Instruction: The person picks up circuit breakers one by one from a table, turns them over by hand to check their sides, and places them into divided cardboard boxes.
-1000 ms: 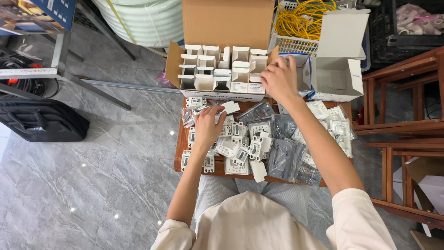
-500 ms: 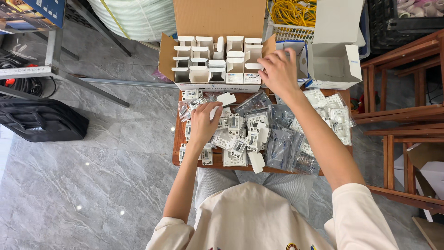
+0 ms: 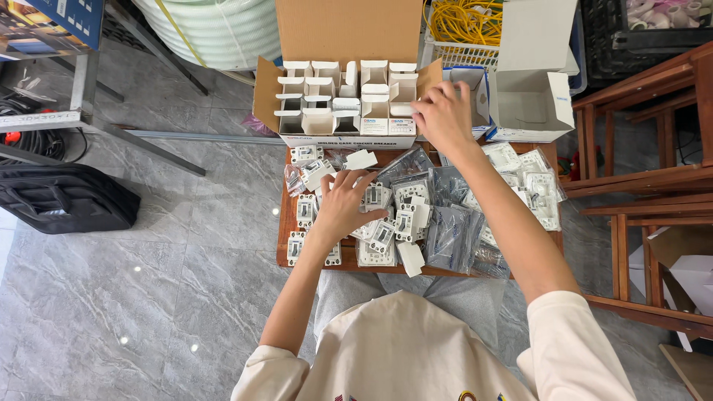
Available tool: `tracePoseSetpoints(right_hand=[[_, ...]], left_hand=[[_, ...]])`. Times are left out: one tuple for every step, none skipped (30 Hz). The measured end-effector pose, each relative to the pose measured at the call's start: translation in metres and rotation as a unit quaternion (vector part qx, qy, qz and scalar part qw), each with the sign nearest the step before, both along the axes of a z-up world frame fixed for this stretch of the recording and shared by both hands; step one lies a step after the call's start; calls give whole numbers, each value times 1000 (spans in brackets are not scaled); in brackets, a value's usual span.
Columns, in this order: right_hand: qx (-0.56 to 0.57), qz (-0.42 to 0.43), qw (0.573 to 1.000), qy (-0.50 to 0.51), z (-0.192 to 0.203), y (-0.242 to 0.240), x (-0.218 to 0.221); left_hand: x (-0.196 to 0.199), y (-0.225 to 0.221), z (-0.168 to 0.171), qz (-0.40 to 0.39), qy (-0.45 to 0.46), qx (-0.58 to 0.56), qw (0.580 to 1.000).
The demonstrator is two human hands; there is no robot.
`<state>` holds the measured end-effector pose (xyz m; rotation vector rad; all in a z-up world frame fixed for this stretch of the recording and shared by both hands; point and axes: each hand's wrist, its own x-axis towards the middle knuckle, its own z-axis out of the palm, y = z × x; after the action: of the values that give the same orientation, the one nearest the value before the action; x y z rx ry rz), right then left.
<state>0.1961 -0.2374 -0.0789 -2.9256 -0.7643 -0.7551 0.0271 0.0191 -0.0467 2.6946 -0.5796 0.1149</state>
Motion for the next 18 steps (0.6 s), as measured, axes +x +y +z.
tracePoseSetpoints(right_hand=[[-3,4,1000,-9,2,1,2],[-5,10,1000,-18,3,4,4],[-5,11,1000,-18,5,5,4],[-4,26,999,-21,8,7,5],[-2,40,999,-24,10,8,7],[-3,40,999,-23,10,9,7],[-14,32,999,-21,9,9,8],[-24,24,999,-19,9,11,9],[-24,23,999,-18,8,10,9],[-26,26,999,-21,8,10,10],[-28,29,999,-23,7,11,12],[-28,30,999,-23,10,12,12],[-4,33,999,-18,12,12,12],[20,35,999,-12,15,12,13],[19,36,999,-13,17,11,15],[52,38,998,-18,18,10,16],[84,40,995,-23,18,8,16],[84,40,995,-23,24,8,13]], left_hand=[[0,0,0,5,9,-19,1000],[-1,2,0,13,18,-37,999],[-1,4,-3,15,18,-37,999],[-1,5,-6,25,14,-45,999],[0,7,-9,35,9,-54,998],[0,8,-11,35,10,-55,998],[0,9,-13,38,13,-66,997],[1,11,-14,40,15,-76,996],[1,11,-13,39,15,-77,996],[1,12,-12,39,23,-93,995],[1,12,-10,39,30,-109,993],[0,14,-10,40,29,-110,993],[0,15,-9,43,32,-116,992],[0,16,-9,45,33,-123,991],[1,16,-6,46,33,-124,991],[0,17,-3,48,31,-136,989],[-1,17,-1,50,30,-147,987],[-1,17,0,49,30,-148,987]])
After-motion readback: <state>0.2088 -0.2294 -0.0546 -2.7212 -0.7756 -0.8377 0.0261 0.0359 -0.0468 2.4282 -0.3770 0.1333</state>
